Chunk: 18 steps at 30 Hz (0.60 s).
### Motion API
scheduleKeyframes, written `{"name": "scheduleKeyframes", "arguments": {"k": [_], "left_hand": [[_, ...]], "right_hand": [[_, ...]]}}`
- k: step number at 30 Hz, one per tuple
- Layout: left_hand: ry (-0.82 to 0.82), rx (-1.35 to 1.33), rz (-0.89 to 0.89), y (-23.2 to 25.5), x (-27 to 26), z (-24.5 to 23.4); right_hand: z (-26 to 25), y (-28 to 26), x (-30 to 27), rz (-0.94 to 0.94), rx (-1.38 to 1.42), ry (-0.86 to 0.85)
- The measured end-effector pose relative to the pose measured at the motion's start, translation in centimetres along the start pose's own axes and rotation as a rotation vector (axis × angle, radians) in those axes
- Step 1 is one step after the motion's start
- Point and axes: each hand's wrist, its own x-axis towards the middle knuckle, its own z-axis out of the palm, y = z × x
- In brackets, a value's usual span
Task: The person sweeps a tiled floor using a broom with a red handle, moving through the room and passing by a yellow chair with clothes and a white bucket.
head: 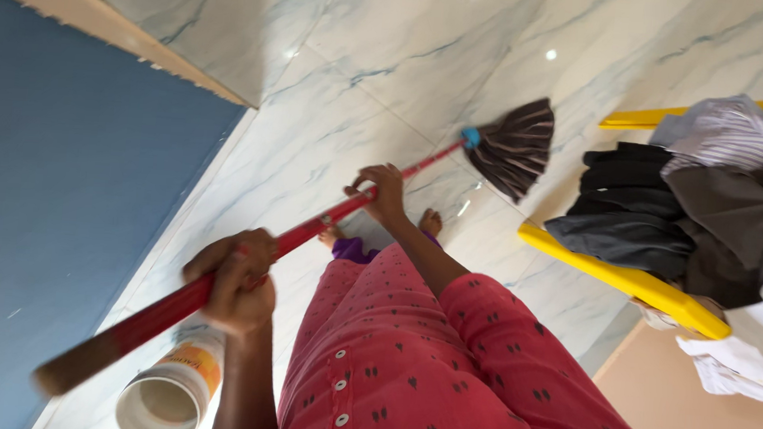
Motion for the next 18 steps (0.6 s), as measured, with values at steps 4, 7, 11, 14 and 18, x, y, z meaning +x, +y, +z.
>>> {"name": "scheduleKeyframes", "arguments": {"k": [4, 7, 11, 14, 18], "left_hand": [[0.219, 0.308, 0.110, 5.9, -0.2, -4.2], [0.293, 0.337, 0.158, 10.0, -1.9, -6.4], [0.452, 0.367, 0.362, 13.3, -4.6, -8.7], [0.437, 0.384, 0.594, 12.8, -5.2, -11.4], [0.848, 0.644, 0.508, 11.0, -7.4, -11.2]], "right_hand": [[7.3, -6.9, 3.1, -0.095, 0.148, -0.067], [11.8, -13.2, 4.5, -0.221, 0.362, -0.182], [15.6, -19.9, 4.6, -0.291, 0.334, -0.578], [17.2, -21.8, 2.7, -0.411, 0.331, -0.697], [17.6, -21.4, 1.3, -0.405, 0.306, -0.723]]}}
